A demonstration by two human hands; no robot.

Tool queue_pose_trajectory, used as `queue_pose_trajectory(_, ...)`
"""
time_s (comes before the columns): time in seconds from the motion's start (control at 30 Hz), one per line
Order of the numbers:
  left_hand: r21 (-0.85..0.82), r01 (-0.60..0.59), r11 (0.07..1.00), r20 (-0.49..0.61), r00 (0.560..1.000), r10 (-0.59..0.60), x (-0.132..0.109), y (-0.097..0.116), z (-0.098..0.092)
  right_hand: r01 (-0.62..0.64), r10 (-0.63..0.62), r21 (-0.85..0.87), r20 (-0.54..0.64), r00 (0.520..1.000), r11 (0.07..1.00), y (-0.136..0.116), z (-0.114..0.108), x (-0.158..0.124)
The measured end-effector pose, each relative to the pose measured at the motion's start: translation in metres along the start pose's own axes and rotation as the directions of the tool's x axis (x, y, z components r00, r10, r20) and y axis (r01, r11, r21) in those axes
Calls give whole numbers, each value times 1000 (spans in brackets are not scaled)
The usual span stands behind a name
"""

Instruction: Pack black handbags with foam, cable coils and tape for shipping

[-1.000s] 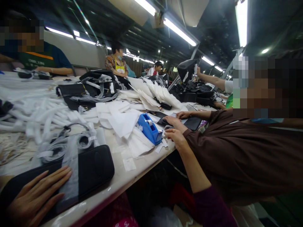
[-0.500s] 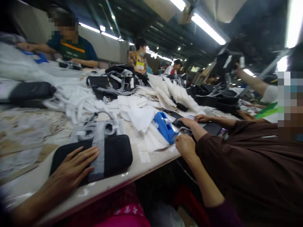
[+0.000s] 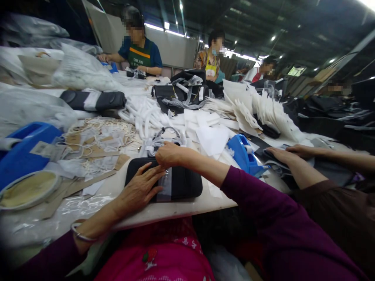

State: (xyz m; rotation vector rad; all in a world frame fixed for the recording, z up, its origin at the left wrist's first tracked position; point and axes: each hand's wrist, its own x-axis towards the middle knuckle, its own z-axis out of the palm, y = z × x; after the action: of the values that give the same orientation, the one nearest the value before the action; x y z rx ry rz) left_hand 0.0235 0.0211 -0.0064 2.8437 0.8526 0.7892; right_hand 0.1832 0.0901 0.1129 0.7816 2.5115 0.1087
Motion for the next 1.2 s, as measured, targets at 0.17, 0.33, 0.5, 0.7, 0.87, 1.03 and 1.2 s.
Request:
queue_pose_trajectory(0.17,38,46,998,-62,997,-43,2,0,0,9,-11,-58,-28,1000,998,7,0,14)
queue_pose_trajectory(0.33,48,26,999,-29,999,-25,2,0,-1,25,-30,-93,-57,998,995,4,0,13)
queue_pose_trajectory(0.5,38,19,999,-18,1000,-18,1,0,-2,-16,0,-113,-142,990,994,-3,3,12)
queue_pose_trajectory(0.7,82,0,997,-13,1000,1,2,0,-1,-42,6,-141,-252,968,989,-2,16,16)
queue_pose_trajectory(0.87,118,-37,992,1,999,37,4,1,-5,-164,117,-139,-299,947,977,20,22,20)
queue_pose_trajectory(1.03,147,-40,988,2,999,41,5,1,-8,-404,379,-1,-343,859,915,47,17,18)
queue_pose_trajectory(1.2,142,-38,989,2,999,38,4,0,-6,-432,497,247,-484,721,867,44,34,8)
